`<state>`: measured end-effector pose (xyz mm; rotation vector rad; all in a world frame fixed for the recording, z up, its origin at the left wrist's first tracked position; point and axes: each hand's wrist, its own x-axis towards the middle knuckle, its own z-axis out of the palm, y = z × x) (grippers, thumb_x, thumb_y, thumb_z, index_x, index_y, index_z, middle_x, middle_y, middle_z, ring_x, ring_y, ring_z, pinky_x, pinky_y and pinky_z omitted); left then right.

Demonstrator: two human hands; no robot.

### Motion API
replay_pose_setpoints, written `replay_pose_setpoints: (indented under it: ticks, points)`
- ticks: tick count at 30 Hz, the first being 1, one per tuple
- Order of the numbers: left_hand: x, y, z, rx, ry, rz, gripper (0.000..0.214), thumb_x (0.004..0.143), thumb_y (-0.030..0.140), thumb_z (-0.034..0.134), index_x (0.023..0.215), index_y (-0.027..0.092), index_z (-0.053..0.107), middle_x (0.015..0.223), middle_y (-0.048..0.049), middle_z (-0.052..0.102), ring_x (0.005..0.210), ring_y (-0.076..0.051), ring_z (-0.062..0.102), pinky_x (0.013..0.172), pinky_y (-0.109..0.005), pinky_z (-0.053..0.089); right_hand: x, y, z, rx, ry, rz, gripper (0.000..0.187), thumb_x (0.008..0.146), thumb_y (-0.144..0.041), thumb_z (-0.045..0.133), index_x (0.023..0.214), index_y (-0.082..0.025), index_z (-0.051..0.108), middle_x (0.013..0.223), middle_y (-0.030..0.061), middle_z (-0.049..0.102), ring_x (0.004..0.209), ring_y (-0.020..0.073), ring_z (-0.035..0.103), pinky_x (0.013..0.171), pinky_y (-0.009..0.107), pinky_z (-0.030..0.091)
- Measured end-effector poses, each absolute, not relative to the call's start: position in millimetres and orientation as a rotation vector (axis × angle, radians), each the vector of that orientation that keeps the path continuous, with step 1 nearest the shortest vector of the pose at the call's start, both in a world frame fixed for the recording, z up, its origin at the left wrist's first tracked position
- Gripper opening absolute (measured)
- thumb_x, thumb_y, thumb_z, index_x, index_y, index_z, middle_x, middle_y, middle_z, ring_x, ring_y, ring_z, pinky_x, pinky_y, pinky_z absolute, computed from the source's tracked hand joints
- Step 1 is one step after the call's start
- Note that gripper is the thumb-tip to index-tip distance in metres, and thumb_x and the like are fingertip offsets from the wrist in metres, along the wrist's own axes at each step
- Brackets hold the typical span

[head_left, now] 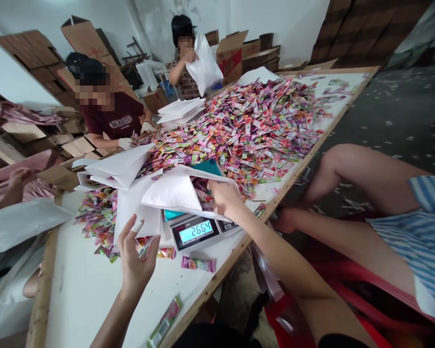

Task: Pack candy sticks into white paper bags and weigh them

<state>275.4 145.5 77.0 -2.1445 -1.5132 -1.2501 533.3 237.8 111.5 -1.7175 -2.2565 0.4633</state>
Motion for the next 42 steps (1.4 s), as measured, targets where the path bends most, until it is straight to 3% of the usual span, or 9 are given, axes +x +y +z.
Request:
replay_pose_setpoints:
  ticks: [3, 9, 18, 33, 42]
  points:
    - [272.5, 142.2, 75.7, -2.144, -1.524, -1.267, 0.058, 0.076, 0.022, 0.068, 0.129, 0.020, 0.046, 0.133, -0.0170, 0.049, 0.126, -0.031, 0.044, 0.102, -0.048, 0.038, 549.5, 221.2, 115.2, -1.566, -2.144, 0.352, 0.021, 0.072, -0.011, 0.054, 0.091, -0.017, 0.057, 0.090, 0.0089, 0.067, 0.085, 0.0208, 0.062, 0.071, 0.026, 0.042]
    - [278.3, 142.5, 77.2, -2.158, -1.499, -1.287, 0.056, 0.075, 0.020, 0.069, 0.127, 0.020, 0.047, 0.130, -0.0163, 0.052, 0.123, -0.030, 0.047, 0.101, -0.048, 0.039, 590.6, 180.6, 126.4, -1.428, -1.915, 0.524, 0.010, 0.071, -0.012, 0.054, 0.075, -0.020, 0.053, 0.072, -0.0011, 0.063, 0.065, 0.0125, 0.057, 0.061, 0.021, 0.039]
    - [287.3, 147.5, 77.9, -2.186, -1.481, -1.285, 0.057, 0.075, 0.016, 0.069, 0.127, 0.019, 0.046, 0.130, -0.0172, 0.051, 0.122, -0.029, 0.047, 0.099, -0.047, 0.040, 653.1, 152.2, 120.7, -1.484, -1.604, 0.539, 0.009, 0.074, -0.022, 0.061, 0.079, -0.020, 0.055, 0.071, -0.0014, 0.062, 0.065, 0.0128, 0.059, 0.062, 0.022, 0.045]
    - [291.4, 150.2, 76.8, -2.207, -1.505, -1.252, 0.055, 0.076, 0.018, 0.067, 0.127, 0.019, 0.046, 0.129, -0.0170, 0.051, 0.122, -0.030, 0.048, 0.097, -0.046, 0.042, 622.0, 170.7, 129.0, -1.208, -1.530, 0.830, 0.012, 0.072, -0.025, 0.062, 0.081, -0.021, 0.053, 0.071, -0.0018, 0.059, 0.064, 0.0131, 0.059, 0.058, 0.023, 0.047]
    - [287.1, 148.6, 75.5, -2.182, -1.512, -1.244, 0.054, 0.076, 0.018, 0.067, 0.126, 0.021, 0.046, 0.129, -0.0158, 0.051, 0.121, -0.029, 0.049, 0.095, -0.045, 0.043, 670.9, 245.3, 153.4, -1.645, -1.352, 0.166, 0.023, 0.071, -0.018, 0.062, 0.093, -0.018, 0.060, 0.094, 0.0081, 0.065, 0.085, 0.0195, 0.060, 0.078, 0.031, 0.044]
